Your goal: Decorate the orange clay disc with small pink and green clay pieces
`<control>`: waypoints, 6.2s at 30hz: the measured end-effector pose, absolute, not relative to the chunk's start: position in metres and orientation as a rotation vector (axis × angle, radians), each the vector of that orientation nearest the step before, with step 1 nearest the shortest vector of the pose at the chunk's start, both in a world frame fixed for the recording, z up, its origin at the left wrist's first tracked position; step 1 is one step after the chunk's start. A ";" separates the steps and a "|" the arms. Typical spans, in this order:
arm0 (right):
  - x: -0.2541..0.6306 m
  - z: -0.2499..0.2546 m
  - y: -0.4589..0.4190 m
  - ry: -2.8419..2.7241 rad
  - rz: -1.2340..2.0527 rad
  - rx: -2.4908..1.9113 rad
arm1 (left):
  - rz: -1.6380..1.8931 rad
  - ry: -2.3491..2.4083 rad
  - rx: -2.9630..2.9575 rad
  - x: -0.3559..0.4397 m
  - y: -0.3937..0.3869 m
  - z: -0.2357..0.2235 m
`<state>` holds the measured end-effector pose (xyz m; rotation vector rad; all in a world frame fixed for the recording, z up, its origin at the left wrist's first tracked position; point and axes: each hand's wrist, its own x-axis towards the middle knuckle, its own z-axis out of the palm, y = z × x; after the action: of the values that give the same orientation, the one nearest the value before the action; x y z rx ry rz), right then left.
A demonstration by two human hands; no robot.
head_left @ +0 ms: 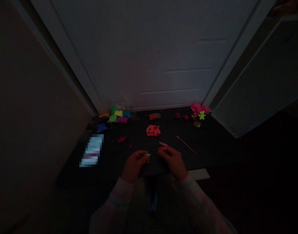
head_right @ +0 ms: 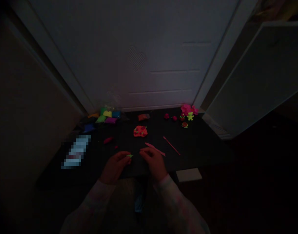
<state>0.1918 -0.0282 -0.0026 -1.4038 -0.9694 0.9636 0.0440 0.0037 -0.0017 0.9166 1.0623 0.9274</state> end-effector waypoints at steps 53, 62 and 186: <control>0.191 -0.003 -0.029 -0.991 0.994 -1.398 | 0.947 1.055 0.829 0.044 0.003 0.001; 0.191 0.000 -0.030 -0.993 0.930 -1.417 | 0.959 1.047 0.818 0.043 0.003 -0.002; 0.214 -0.005 -0.044 -2.465 -0.015 -1.670 | 0.726 1.550 2.545 0.019 0.058 -0.003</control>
<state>0.2136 -0.0440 -0.0046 -1.6695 -2.4648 -0.0151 0.0191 0.0583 -0.0032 2.5450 1.5503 0.7263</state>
